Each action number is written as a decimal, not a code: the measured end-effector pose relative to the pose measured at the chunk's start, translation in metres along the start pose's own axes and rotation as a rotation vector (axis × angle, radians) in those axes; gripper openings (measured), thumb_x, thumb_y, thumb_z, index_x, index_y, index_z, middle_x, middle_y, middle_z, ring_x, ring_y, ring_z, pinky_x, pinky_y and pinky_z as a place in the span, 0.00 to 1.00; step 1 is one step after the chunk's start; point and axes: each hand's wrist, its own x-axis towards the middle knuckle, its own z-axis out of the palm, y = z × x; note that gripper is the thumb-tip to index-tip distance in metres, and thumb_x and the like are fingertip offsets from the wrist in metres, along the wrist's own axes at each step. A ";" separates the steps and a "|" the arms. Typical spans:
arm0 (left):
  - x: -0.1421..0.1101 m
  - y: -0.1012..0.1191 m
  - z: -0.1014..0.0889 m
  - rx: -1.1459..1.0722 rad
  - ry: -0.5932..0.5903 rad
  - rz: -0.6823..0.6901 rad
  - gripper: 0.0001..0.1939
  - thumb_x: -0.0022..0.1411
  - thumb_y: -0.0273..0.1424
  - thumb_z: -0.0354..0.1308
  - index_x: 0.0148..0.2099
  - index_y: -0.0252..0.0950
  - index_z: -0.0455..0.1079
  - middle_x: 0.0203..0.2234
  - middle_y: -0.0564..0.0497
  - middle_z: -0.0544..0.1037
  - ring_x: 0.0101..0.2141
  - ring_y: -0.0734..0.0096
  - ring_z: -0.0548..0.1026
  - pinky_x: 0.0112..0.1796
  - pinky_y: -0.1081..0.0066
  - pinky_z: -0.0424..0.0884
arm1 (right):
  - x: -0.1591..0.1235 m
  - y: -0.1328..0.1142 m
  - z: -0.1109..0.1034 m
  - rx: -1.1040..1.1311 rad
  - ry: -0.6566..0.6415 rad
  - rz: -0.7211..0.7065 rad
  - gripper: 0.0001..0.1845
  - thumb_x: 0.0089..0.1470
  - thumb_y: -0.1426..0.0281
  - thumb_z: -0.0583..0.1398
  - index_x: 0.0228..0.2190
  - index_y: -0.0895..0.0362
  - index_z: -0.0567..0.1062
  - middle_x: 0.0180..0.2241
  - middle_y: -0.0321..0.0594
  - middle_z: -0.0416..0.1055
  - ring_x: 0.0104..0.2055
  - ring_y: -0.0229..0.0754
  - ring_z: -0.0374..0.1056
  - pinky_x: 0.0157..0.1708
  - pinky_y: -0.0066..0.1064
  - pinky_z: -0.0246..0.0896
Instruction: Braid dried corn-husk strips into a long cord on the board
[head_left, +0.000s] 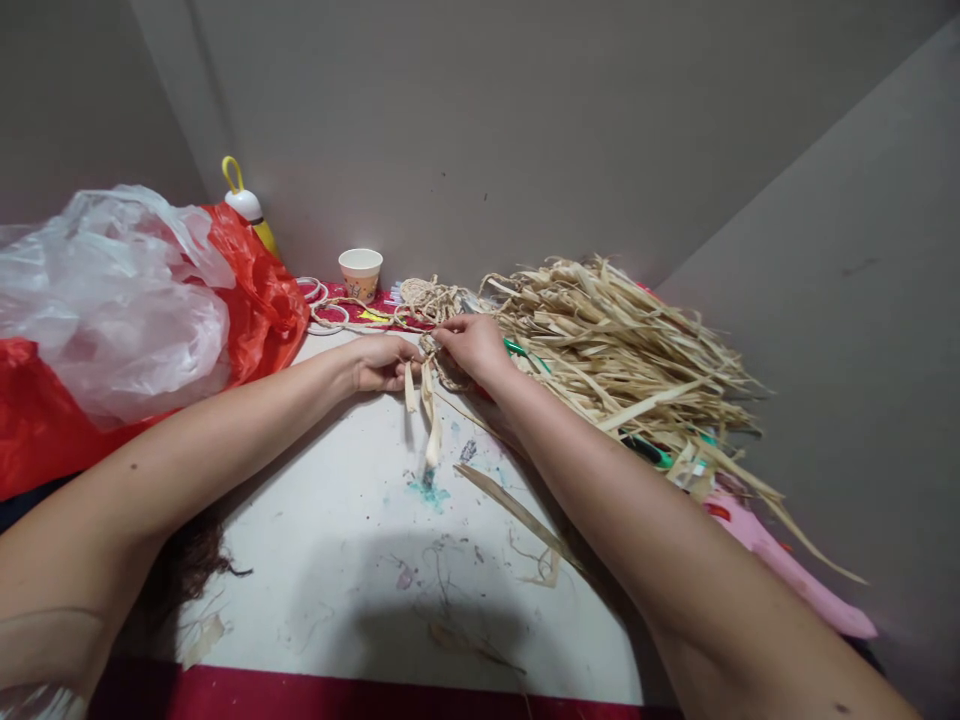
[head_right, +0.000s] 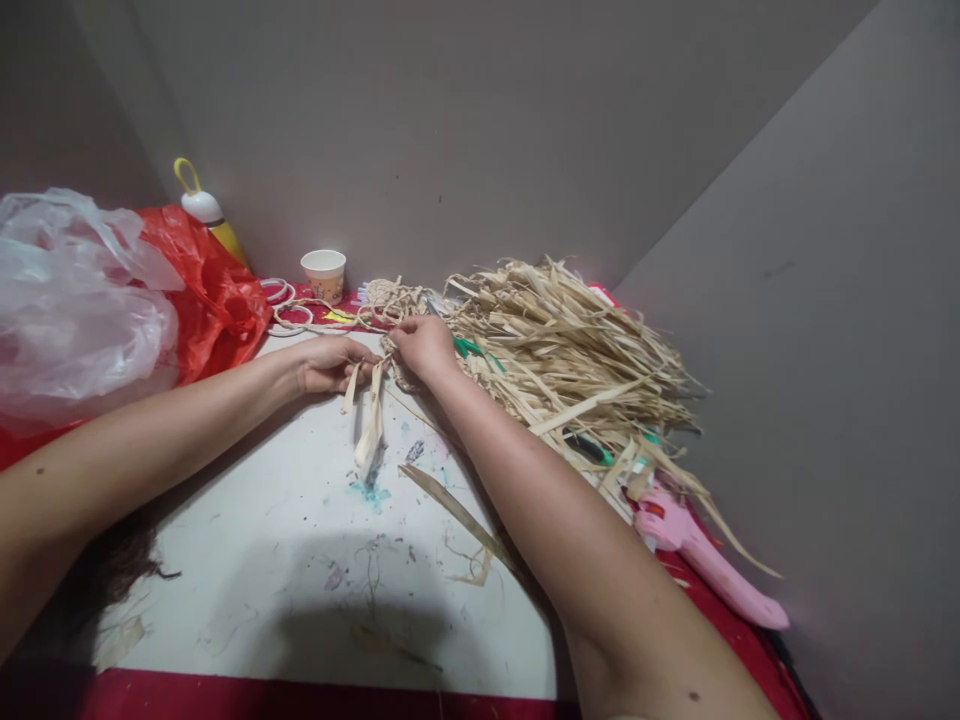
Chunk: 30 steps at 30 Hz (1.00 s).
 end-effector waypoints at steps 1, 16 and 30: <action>-0.001 0.000 0.000 0.002 0.007 -0.001 0.11 0.57 0.17 0.46 0.24 0.29 0.64 0.11 0.57 0.61 0.10 0.88 0.53 0.12 0.87 0.55 | 0.004 0.001 0.002 -0.043 0.014 -0.027 0.09 0.47 0.69 0.60 0.30 0.60 0.78 0.20 0.37 0.72 0.21 0.37 0.65 0.23 0.26 0.58; -0.004 -0.007 0.008 0.107 0.074 0.102 0.11 0.55 0.18 0.50 0.22 0.30 0.66 0.10 0.56 0.63 0.10 0.85 0.56 0.12 0.84 0.54 | -0.003 -0.010 -0.003 -0.124 -0.091 -0.028 0.09 0.44 0.68 0.62 0.28 0.60 0.76 0.17 0.33 0.67 0.18 0.33 0.58 0.20 0.24 0.54; 0.017 -0.002 0.010 0.227 0.205 0.102 0.15 0.53 0.17 0.53 0.17 0.33 0.58 0.07 0.57 0.61 0.10 0.85 0.55 0.13 0.83 0.56 | 0.013 -0.001 0.009 -0.301 0.047 -0.093 0.10 0.42 0.72 0.60 0.29 0.59 0.80 0.28 0.41 0.75 0.32 0.41 0.69 0.35 0.29 0.60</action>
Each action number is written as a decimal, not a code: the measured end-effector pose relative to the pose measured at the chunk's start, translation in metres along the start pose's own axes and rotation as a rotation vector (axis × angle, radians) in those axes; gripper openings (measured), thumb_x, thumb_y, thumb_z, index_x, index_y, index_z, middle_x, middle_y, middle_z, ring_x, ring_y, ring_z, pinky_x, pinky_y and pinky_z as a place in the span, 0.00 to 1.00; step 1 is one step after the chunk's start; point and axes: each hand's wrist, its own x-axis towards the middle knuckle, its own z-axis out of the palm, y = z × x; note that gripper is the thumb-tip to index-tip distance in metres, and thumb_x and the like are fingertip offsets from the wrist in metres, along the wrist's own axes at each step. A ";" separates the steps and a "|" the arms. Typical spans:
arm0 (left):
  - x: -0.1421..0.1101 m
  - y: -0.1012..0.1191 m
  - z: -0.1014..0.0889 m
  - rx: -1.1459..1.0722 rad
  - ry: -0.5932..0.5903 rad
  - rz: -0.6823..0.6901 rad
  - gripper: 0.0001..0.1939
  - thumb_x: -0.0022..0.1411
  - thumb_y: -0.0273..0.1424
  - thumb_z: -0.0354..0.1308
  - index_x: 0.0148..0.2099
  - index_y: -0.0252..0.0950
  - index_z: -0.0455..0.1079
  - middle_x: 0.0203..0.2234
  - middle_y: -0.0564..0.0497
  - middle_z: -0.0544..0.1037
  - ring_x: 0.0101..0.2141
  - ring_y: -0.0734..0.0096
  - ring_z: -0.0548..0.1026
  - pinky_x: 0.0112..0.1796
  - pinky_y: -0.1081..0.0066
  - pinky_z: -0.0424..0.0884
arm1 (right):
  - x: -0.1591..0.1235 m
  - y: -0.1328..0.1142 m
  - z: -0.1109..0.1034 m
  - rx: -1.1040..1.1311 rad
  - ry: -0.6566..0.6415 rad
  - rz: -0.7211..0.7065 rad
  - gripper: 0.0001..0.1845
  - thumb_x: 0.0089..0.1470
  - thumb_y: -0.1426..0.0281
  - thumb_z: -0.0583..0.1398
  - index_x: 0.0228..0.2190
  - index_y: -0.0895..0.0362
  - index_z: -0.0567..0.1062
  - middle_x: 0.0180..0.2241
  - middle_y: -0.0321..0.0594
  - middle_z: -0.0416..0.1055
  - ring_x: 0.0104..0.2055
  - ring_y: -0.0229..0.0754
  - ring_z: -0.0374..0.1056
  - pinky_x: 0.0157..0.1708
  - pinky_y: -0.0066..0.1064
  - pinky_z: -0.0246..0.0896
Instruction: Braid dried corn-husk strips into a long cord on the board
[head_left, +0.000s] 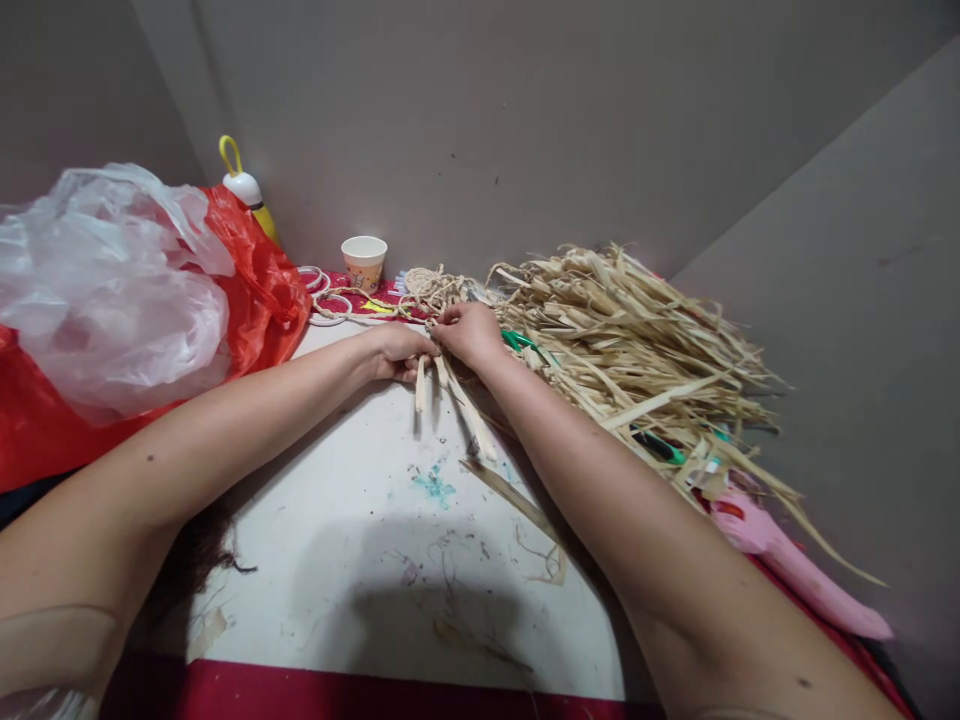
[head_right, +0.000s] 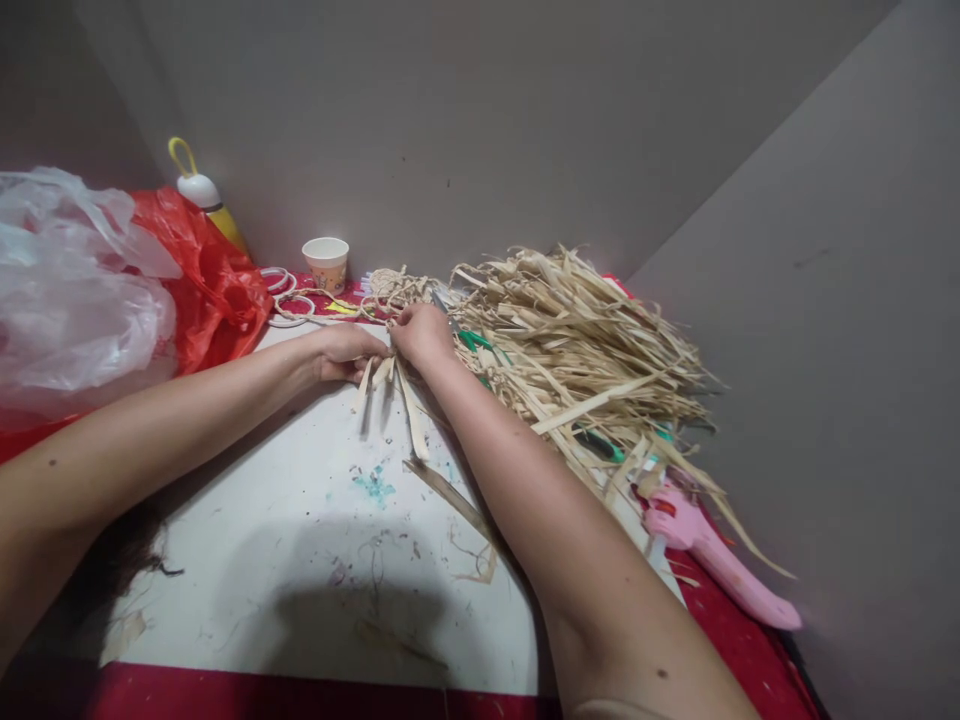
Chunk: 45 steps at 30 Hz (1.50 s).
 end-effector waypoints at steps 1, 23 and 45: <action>0.000 0.000 0.001 0.009 0.008 -0.002 0.15 0.53 0.17 0.53 0.17 0.33 0.58 0.07 0.57 0.61 0.10 0.85 0.55 0.13 0.83 0.55 | 0.000 0.000 0.001 -0.019 0.004 -0.005 0.10 0.43 0.72 0.60 0.29 0.59 0.80 0.29 0.42 0.76 0.33 0.42 0.69 0.36 0.29 0.60; 0.001 0.000 0.001 0.053 0.065 -0.003 0.12 0.47 0.19 0.59 0.18 0.33 0.60 0.08 0.59 0.62 0.12 0.83 0.56 0.16 0.79 0.57 | -0.008 -0.008 -0.009 -0.359 -0.121 -0.158 0.14 0.50 0.67 0.57 0.35 0.56 0.81 0.36 0.49 0.77 0.41 0.49 0.71 0.40 0.33 0.61; -0.022 -0.001 -0.016 -0.007 -0.051 -0.008 0.11 0.53 0.18 0.55 0.20 0.30 0.65 0.10 0.55 0.65 0.12 0.85 0.57 0.14 0.83 0.55 | -0.060 -0.014 -0.038 0.312 -0.429 0.074 0.08 0.43 0.71 0.64 0.18 0.59 0.71 0.09 0.32 0.64 0.11 0.29 0.53 0.12 0.22 0.43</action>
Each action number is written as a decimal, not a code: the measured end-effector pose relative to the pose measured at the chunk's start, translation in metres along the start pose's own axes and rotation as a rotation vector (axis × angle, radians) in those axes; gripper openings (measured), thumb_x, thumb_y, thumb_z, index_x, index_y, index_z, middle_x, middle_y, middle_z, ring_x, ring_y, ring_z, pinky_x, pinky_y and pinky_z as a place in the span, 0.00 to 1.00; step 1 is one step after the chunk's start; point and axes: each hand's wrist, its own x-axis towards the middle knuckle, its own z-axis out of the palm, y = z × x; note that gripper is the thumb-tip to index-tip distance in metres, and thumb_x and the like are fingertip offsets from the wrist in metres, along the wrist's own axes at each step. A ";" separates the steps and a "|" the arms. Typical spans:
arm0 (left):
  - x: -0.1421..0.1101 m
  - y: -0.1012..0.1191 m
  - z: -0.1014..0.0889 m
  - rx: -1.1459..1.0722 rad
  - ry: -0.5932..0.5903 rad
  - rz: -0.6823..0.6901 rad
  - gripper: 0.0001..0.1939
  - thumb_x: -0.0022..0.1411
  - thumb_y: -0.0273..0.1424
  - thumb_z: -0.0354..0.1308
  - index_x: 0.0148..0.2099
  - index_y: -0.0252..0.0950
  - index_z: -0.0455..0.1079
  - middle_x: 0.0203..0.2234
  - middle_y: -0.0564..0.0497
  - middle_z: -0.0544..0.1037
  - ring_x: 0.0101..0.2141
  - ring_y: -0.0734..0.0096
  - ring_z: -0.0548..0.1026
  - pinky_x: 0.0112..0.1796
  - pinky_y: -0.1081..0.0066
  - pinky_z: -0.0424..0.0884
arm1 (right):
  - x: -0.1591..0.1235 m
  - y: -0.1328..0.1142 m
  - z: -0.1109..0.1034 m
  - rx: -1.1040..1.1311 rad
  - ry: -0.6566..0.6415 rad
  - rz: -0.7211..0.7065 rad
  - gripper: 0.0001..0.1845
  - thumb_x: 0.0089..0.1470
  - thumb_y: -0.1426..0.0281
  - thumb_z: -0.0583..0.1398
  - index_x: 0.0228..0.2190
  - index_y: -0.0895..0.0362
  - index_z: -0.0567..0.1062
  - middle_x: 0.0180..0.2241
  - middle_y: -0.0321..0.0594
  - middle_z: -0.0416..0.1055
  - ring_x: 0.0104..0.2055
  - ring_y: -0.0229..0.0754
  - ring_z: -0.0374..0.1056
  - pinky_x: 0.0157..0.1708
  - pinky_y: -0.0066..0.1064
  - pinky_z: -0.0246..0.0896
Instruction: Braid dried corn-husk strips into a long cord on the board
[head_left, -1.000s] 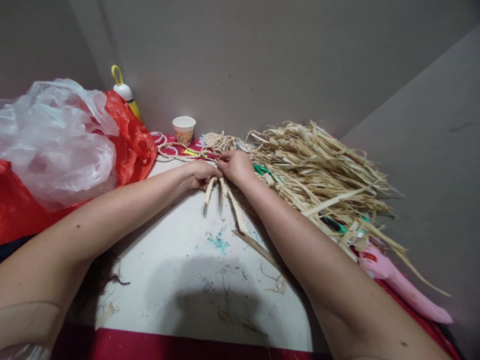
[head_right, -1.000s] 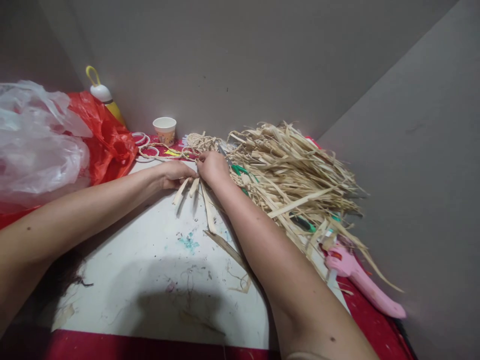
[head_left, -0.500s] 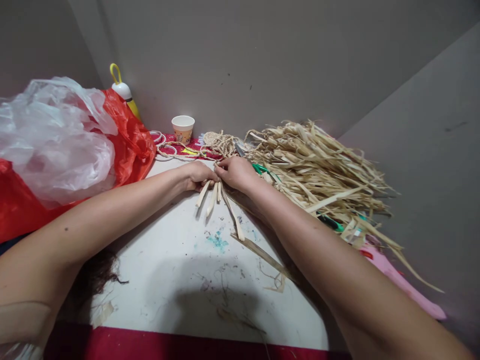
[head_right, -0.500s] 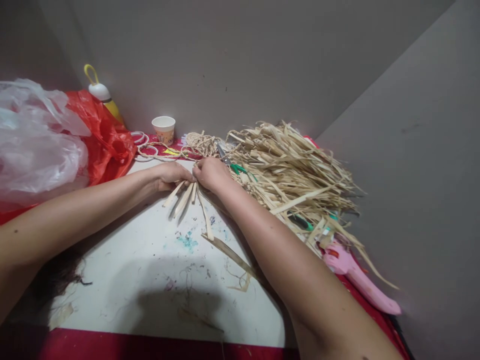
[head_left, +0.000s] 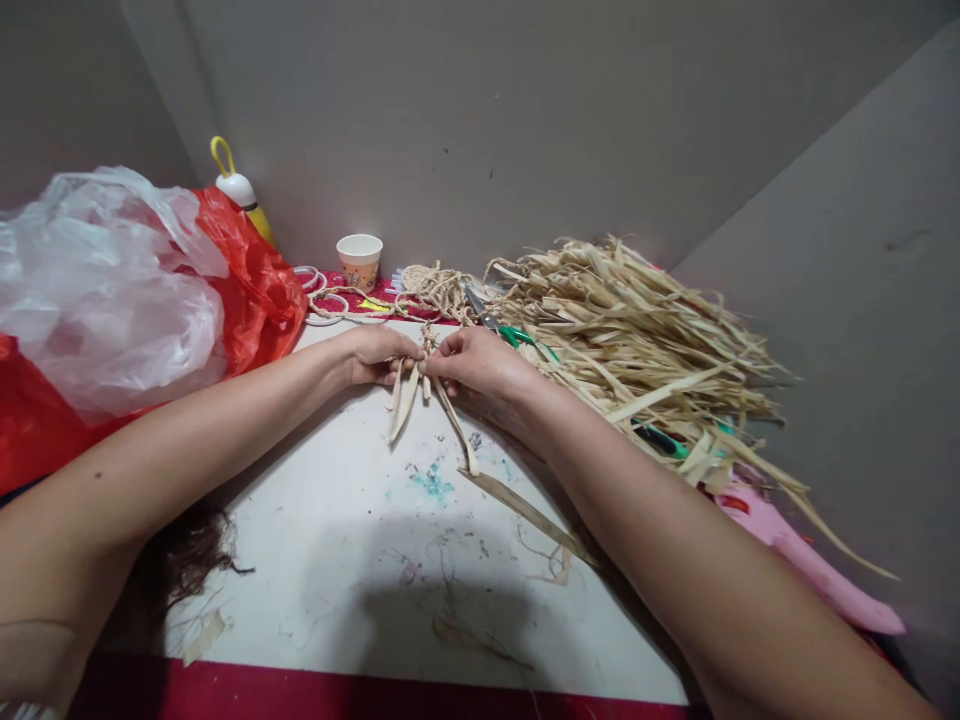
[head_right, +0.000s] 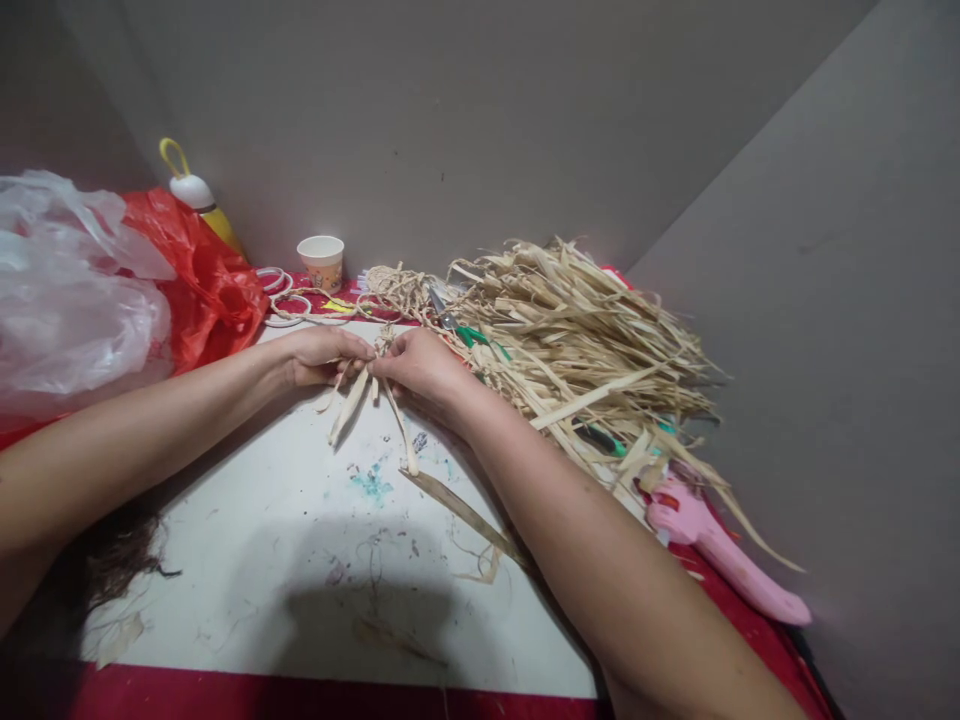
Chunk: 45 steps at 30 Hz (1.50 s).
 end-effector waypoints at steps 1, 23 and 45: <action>-0.001 0.000 -0.001 0.000 -0.010 -0.001 0.11 0.53 0.18 0.55 0.21 0.30 0.65 0.11 0.55 0.66 0.12 0.85 0.58 0.14 0.83 0.55 | 0.001 0.000 0.001 0.017 -0.002 0.007 0.07 0.42 0.72 0.64 0.18 0.59 0.71 0.09 0.31 0.63 0.11 0.29 0.52 0.12 0.21 0.43; -0.008 0.001 0.002 0.317 0.129 0.192 0.07 0.49 0.18 0.59 0.23 0.32 0.72 0.14 0.56 0.70 0.16 0.82 0.64 0.20 0.77 0.60 | 0.017 0.011 -0.002 0.215 -0.220 0.120 0.13 0.54 0.69 0.56 0.19 0.58 0.65 0.13 0.31 0.55 0.11 0.28 0.44 0.12 0.25 0.34; -0.013 0.007 -0.003 0.467 0.058 0.185 0.09 0.52 0.20 0.56 0.22 0.33 0.70 0.11 0.55 0.69 0.14 0.79 0.66 0.22 0.75 0.63 | 0.012 0.005 0.002 0.339 -0.191 0.141 0.13 0.53 0.76 0.54 0.18 0.59 0.67 0.12 0.31 0.55 0.10 0.27 0.42 0.12 0.25 0.34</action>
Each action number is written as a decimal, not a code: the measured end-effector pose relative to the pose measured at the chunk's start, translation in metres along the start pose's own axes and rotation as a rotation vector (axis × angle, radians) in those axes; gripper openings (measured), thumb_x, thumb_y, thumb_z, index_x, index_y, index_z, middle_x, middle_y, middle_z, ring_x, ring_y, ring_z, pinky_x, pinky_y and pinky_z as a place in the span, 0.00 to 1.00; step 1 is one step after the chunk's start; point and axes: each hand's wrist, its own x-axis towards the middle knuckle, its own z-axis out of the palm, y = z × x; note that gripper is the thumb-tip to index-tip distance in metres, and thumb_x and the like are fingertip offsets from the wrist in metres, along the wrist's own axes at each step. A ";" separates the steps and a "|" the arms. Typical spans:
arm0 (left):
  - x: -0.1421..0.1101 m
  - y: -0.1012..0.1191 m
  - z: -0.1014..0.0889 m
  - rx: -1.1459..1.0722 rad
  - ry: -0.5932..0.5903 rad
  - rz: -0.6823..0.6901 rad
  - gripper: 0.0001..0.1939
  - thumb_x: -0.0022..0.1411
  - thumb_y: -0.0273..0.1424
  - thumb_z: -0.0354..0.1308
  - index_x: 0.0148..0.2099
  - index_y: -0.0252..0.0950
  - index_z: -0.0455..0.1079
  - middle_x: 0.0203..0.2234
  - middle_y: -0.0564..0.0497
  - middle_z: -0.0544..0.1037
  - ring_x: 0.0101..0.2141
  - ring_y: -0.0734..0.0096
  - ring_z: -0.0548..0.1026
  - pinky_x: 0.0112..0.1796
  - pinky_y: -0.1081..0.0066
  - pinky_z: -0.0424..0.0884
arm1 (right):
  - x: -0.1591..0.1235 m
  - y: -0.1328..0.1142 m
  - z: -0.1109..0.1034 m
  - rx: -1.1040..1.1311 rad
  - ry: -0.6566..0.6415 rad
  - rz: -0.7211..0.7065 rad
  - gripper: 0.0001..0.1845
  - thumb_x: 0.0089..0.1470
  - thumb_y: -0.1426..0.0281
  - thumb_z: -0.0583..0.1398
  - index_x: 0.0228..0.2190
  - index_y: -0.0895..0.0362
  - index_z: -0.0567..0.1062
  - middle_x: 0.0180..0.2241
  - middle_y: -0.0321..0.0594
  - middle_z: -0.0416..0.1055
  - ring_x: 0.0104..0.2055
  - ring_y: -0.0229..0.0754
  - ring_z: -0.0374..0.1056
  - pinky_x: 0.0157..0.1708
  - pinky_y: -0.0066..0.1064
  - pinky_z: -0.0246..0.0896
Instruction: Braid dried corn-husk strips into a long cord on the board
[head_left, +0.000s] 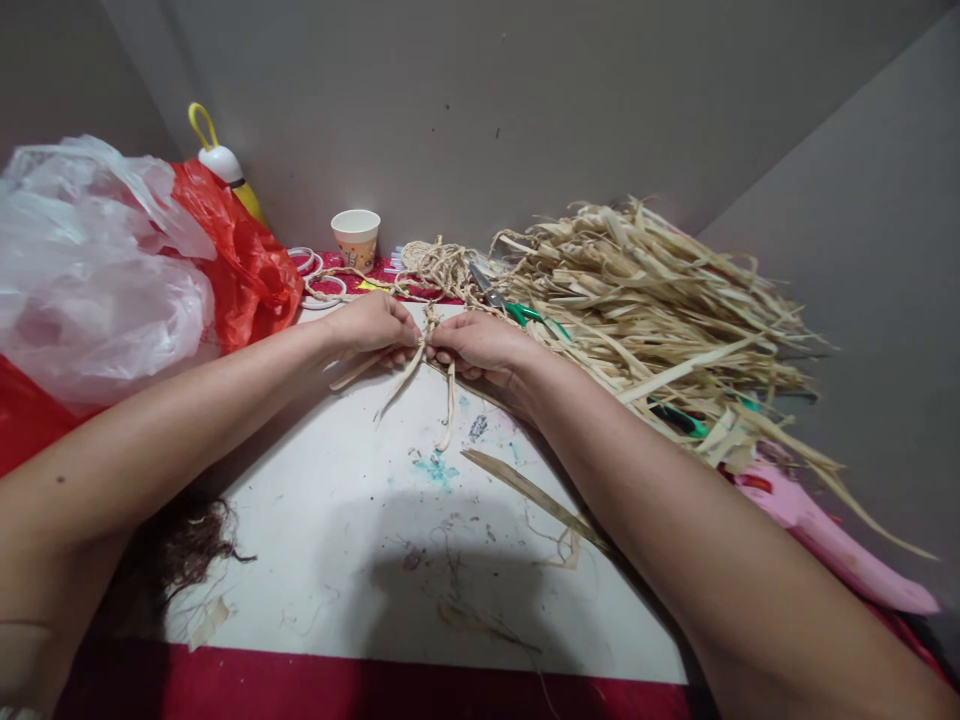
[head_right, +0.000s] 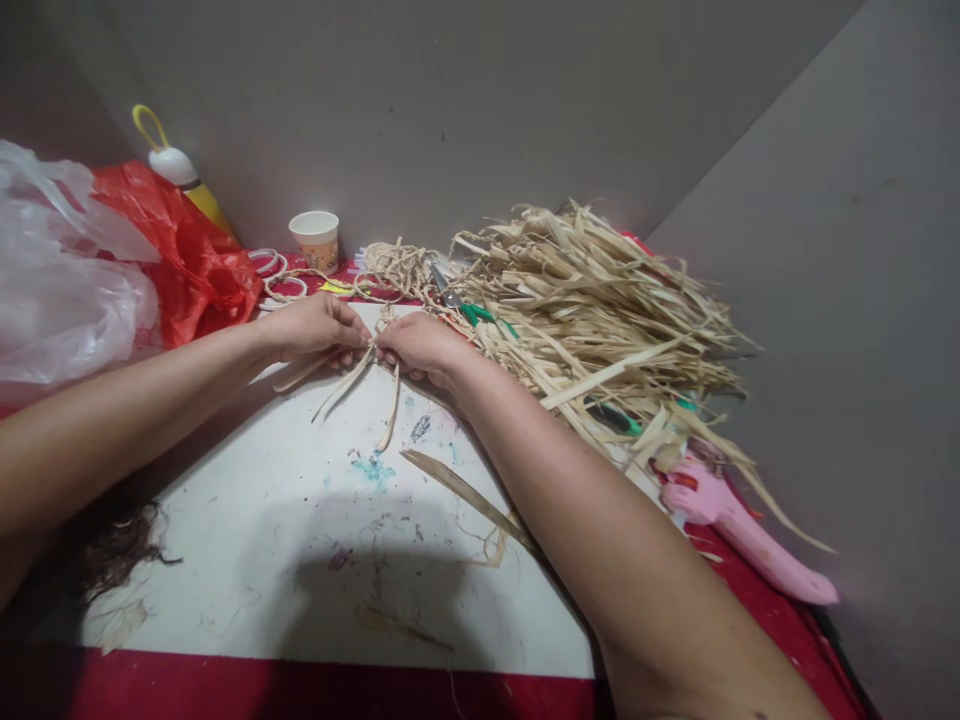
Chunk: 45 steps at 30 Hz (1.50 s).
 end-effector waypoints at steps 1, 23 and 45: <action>0.000 0.000 0.000 -0.029 -0.017 -0.016 0.09 0.52 0.20 0.56 0.22 0.33 0.70 0.11 0.55 0.70 0.15 0.79 0.67 0.22 0.75 0.64 | -0.001 0.000 0.000 0.001 0.001 0.001 0.13 0.53 0.76 0.54 0.18 0.60 0.68 0.12 0.31 0.55 0.10 0.27 0.43 0.12 0.25 0.34; 0.008 -0.009 0.004 -0.064 0.031 0.047 0.07 0.51 0.22 0.58 0.23 0.33 0.72 0.11 0.57 0.69 0.13 0.81 0.63 0.19 0.76 0.59 | -0.006 0.004 -0.005 0.121 -0.102 0.031 0.08 0.51 0.78 0.57 0.22 0.62 0.70 0.14 0.33 0.63 0.11 0.25 0.43 0.10 0.20 0.36; 0.013 -0.001 0.002 0.000 0.047 0.049 0.09 0.48 0.20 0.59 0.19 0.34 0.71 0.14 0.56 0.71 0.21 0.78 0.68 0.28 0.75 0.64 | -0.004 0.003 0.001 0.098 0.002 0.020 0.14 0.57 0.76 0.53 0.20 0.61 0.67 0.10 0.32 0.60 0.09 0.26 0.46 0.09 0.20 0.36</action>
